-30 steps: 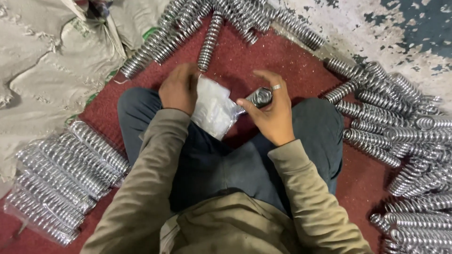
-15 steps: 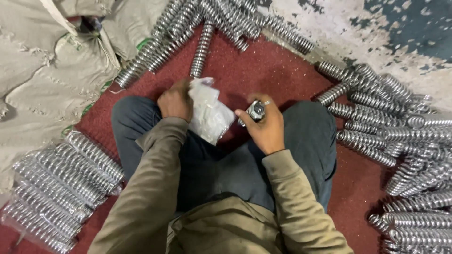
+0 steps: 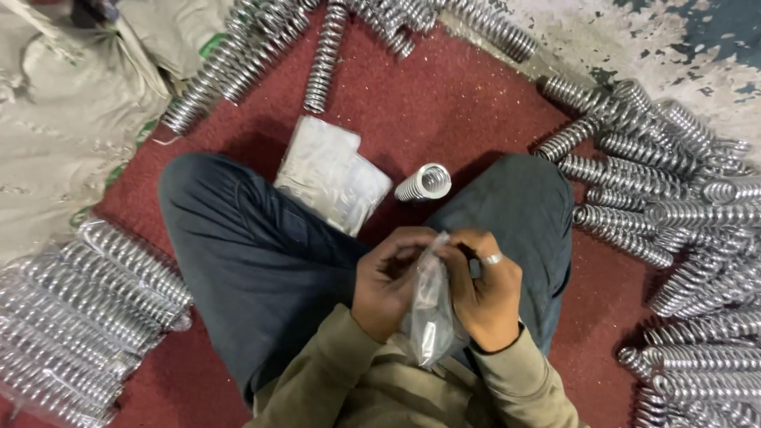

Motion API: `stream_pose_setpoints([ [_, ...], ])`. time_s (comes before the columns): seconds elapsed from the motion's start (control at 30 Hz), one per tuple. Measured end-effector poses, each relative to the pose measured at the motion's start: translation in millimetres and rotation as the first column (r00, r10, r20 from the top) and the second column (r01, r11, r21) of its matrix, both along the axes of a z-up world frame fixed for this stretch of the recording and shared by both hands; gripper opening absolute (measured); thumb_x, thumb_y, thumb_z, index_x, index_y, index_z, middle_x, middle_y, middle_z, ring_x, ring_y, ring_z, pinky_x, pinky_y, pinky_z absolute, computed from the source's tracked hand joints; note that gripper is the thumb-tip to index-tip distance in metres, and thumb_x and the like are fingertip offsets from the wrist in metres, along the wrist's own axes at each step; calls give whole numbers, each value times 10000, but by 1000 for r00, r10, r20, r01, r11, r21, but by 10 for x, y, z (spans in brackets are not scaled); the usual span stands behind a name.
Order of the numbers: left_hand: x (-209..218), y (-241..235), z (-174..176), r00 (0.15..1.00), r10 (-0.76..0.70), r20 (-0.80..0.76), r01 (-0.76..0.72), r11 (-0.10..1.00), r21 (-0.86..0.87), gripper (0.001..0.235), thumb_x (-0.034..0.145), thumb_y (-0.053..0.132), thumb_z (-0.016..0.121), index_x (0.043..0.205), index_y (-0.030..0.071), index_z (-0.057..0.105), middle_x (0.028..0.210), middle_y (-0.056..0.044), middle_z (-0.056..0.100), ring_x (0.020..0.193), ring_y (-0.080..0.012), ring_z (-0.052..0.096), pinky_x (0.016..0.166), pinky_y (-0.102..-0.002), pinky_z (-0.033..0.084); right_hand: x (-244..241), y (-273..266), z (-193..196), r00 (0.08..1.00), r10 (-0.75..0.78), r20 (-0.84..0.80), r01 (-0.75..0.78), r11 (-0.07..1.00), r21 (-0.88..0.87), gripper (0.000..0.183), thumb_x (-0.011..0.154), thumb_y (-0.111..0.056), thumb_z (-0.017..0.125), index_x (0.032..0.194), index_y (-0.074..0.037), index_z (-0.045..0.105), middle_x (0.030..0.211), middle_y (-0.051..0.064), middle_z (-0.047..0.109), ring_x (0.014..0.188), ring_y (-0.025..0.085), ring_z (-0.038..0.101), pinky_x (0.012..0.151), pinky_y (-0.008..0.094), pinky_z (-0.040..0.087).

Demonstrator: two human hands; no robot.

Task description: The person picks up metal springs individually from the floor and places them into plastic bags.

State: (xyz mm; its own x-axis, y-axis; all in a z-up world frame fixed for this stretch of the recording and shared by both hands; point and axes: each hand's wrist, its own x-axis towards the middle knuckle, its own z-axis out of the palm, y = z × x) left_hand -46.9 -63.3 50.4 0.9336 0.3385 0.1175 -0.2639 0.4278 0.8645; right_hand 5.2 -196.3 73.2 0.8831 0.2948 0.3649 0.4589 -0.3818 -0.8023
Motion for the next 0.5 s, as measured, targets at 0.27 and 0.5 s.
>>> stream_pose_setpoints([
  [0.27, 30, 299, -305, 901, -308, -306, 292, 951, -98, 291, 1072, 232, 569, 888, 46, 697, 754, -41, 685, 764, -96, 579, 717, -258, 500, 129, -83, -22, 773, 255, -581, -18, 924, 382, 221, 1057, -158, 592, 879, -33, 632, 746, 34, 556, 715, 137, 528, 713, 298, 464],
  [0.5, 706, 462, -100, 954, -21, -299, 67, 987, 143, 243, 997, 252, 698, 934, 18, 714, 1240, -150, 689, 1092, -257, 653, 887, -386, 575, 902, 88, 265, 976, 169, -140, -184, 977, -105, 37, 991, -49, 713, 1005, -17, 702, 997, 177, 599, 963, 337, 617, 909, 461, 502],
])
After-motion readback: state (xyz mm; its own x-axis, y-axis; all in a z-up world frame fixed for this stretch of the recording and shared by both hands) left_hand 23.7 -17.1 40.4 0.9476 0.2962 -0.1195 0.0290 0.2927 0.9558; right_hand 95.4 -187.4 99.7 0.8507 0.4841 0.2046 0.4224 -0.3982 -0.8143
